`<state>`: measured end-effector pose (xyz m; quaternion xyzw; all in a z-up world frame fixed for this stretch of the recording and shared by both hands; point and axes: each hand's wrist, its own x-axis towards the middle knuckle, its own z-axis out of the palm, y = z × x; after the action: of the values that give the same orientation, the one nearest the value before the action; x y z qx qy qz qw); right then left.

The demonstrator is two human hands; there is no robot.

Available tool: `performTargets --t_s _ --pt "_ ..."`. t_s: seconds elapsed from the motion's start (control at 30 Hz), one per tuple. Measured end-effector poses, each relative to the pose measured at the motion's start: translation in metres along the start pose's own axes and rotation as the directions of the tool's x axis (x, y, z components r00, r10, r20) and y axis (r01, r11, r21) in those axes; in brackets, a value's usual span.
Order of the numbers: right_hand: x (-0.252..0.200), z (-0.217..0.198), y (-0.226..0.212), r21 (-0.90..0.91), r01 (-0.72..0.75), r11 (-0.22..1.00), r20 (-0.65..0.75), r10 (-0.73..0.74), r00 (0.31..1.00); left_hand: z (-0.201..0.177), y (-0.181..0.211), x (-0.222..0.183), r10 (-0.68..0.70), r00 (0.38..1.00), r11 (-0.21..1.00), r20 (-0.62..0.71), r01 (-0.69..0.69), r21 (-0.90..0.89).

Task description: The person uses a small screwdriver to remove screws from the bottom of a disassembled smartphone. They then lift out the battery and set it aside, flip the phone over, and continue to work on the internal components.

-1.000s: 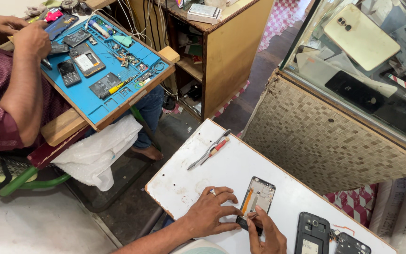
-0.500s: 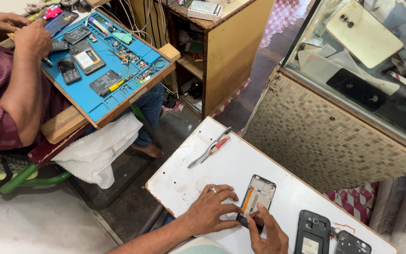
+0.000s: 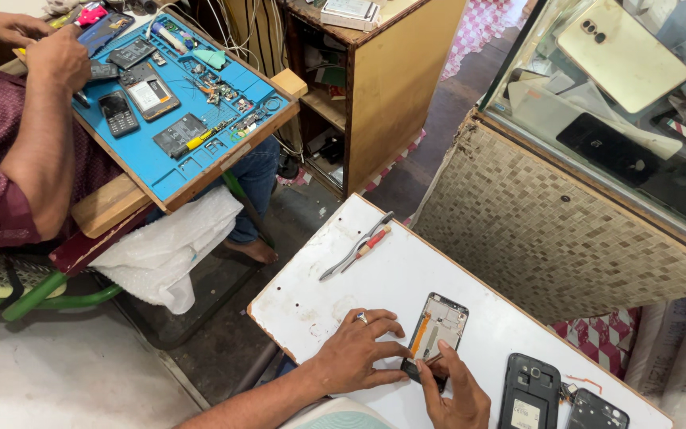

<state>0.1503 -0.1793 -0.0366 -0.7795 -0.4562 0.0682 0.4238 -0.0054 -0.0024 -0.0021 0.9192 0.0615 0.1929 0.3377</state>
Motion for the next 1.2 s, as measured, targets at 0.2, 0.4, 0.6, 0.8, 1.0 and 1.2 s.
performTargets --t_s 0.2,0.4,0.6,0.8,1.0,1.2 --pt "-0.002 0.000 -0.002 0.017 0.008 1.000 0.013 -0.009 1.000 0.000 0.000 0.000 -0.003 1.000 1.000 0.009 0.002 0.014" --pt "0.002 -0.002 -0.004 0.016 0.031 0.999 -0.015 -0.031 0.999 0.001 -0.001 0.000 -0.011 1.000 1.000 0.019 0.011 0.004" --pt "0.003 -0.005 -0.008 -0.009 0.014 1.000 -0.027 -0.014 1.000 0.001 -0.001 0.000 -0.004 1.000 1.000 0.015 0.004 0.008" --pt "0.002 -0.001 -0.005 -0.011 0.017 1.000 -0.026 -0.017 1.000 0.003 -0.001 -0.001 -0.001 1.000 1.000 0.001 0.001 0.015" --pt "-0.003 0.000 -0.004 0.044 0.037 0.998 0.015 -0.038 0.999 0.003 -0.002 0.000 -0.004 1.000 1.000 0.011 0.004 0.011" --pt "0.002 -0.001 -0.015 0.028 0.049 0.998 -0.050 -0.047 0.998 0.004 -0.003 -0.001 0.003 1.000 1.000 0.000 -0.003 0.019"
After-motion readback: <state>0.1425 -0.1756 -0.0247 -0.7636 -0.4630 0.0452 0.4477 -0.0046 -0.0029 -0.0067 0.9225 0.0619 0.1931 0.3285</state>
